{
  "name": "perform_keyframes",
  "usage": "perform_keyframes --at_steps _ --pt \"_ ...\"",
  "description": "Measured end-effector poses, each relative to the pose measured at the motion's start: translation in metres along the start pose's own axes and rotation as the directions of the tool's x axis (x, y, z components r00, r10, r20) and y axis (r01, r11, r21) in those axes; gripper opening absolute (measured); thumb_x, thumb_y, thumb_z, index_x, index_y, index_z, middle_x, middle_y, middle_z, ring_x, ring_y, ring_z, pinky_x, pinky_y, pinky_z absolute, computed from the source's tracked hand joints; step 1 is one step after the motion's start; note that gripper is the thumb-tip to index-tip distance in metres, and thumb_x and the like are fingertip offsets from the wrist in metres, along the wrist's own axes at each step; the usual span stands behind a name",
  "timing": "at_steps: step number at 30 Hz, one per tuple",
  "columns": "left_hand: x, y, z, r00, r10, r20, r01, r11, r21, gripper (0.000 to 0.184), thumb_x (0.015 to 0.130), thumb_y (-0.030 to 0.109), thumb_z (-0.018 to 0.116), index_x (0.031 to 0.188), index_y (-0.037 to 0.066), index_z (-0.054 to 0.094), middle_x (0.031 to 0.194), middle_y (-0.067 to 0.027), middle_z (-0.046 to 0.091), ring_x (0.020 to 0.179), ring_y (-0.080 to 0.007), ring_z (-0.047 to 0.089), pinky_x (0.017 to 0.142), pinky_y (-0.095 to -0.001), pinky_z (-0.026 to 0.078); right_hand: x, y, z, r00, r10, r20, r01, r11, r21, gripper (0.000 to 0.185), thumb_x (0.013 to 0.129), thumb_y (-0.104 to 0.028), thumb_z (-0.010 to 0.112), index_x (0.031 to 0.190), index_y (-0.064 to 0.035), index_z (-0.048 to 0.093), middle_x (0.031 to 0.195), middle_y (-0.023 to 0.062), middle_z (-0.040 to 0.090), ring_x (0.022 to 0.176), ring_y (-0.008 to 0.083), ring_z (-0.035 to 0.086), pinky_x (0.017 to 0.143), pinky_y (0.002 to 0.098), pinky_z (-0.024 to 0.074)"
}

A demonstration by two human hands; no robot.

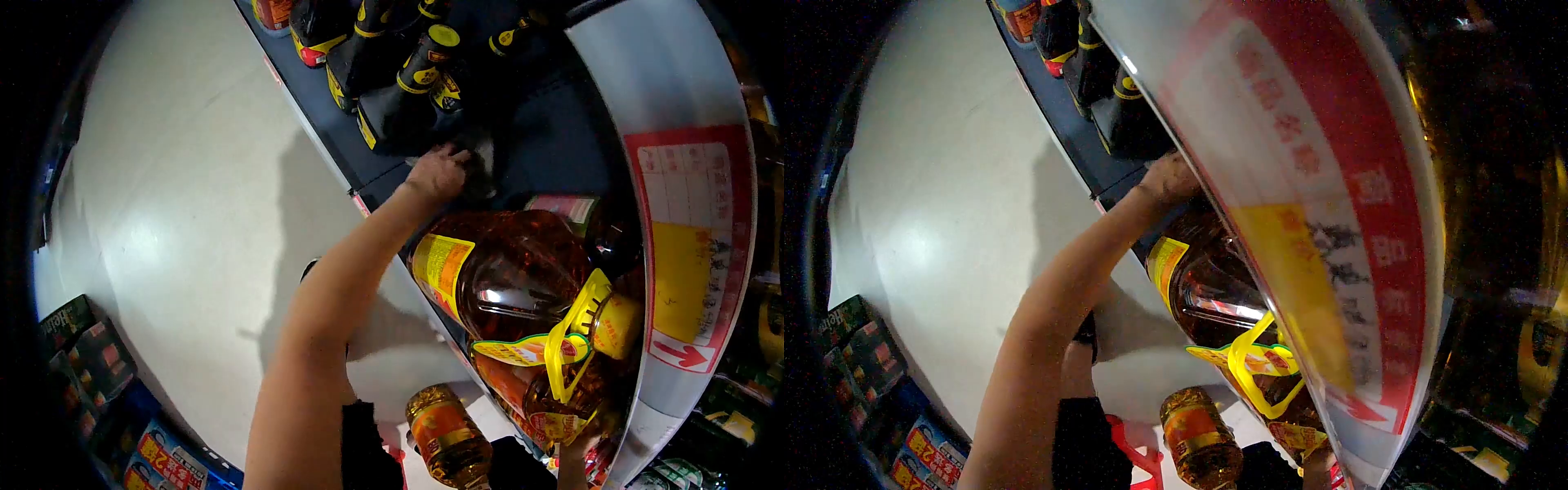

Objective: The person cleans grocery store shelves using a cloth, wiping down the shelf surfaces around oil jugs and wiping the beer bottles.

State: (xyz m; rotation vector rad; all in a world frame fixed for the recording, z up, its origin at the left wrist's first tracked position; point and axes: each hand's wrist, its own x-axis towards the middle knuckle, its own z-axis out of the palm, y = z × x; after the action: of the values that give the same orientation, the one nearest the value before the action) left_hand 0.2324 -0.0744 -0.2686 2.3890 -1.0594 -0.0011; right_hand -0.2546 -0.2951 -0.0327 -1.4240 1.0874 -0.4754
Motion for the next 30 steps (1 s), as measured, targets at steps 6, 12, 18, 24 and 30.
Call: perform_keyframes --at_steps 6,12,18,24,30 --pt "-0.074 0.002 -0.063 0.988 0.014 0.154 -0.052 0.968 0.245 0.030 0.078 0.016 0.051 0.105 0.016 0.063 0.111 -0.0064 0.059 0.108 -0.0288 0.051 0.093 -0.0390 0.041 0.002 -0.008 0.012 1.000 -0.015 0.009 0.015 1.000 -0.007 0.057 0.086 -0.044 0.045 0.130 -0.0090 0.038 0.126 0.0086 0.046 0.109 0.0263 0.049 0.092 0.0404 0.0418" --pt "-0.098 0.004 -0.112 0.939 -0.146 0.312 0.167 0.985 -0.044 0.026 0.071 0.010 0.054 0.092 0.008 0.068 0.094 -0.0129 0.065 0.096 -0.0285 0.057 0.096 -0.0392 0.037 0.000 -0.013 0.011 0.999 -0.031 0.013 0.031 1.000 -0.004 0.057 0.086 -0.044 0.045 0.130 -0.0094 0.038 0.125 0.0085 0.046 0.109 0.0262 0.049 0.092 0.0404 0.0419" --pt "-0.141 -0.009 -0.132 0.882 -0.260 0.392 0.470 0.452 -0.758 0.037 0.066 0.007 0.049 0.099 -0.005 0.061 0.088 -0.0138 0.065 0.084 -0.0253 0.060 0.079 -0.0327 0.046 -0.004 -0.016 0.012 0.999 -0.052 0.009 0.052 0.999 -0.009 0.057 0.086 -0.045 0.045 0.130 -0.0097 0.038 0.125 0.0084 0.046 0.109 0.0261 0.049 0.092 0.0403 0.0420" --pt "-0.181 0.039 -0.148 0.843 0.214 0.493 0.423 0.302 -0.854 0.040 0.080 0.024 0.057 0.107 -0.005 0.055 0.101 -0.0158 0.061 0.093 -0.0231 0.057 0.082 -0.0325 0.044 -0.008 -0.020 0.020 0.998 -0.055 0.010 0.055 0.998 -0.005 0.058 0.086 -0.045 0.044 0.131 -0.0100 0.038 0.125 0.0083 0.046 0.109 0.0259 0.049 0.091 0.0402 0.0421" --pt "-0.157 0.141 -0.116 0.690 0.401 0.603 0.163 0.726 -0.669 0.044 0.080 0.027 0.057 0.113 0.002 0.043 0.083 -0.0146 0.063 0.077 -0.0319 0.061 0.065 -0.0401 0.050 -0.018 -0.036 0.038 0.955 -0.025 0.297 0.030 0.999 -0.013 0.058 0.085 -0.048 0.043 0.130 -0.0103 0.039 0.126 0.0080 0.046 0.108 0.0254 0.050 0.091 0.0397 0.0418"
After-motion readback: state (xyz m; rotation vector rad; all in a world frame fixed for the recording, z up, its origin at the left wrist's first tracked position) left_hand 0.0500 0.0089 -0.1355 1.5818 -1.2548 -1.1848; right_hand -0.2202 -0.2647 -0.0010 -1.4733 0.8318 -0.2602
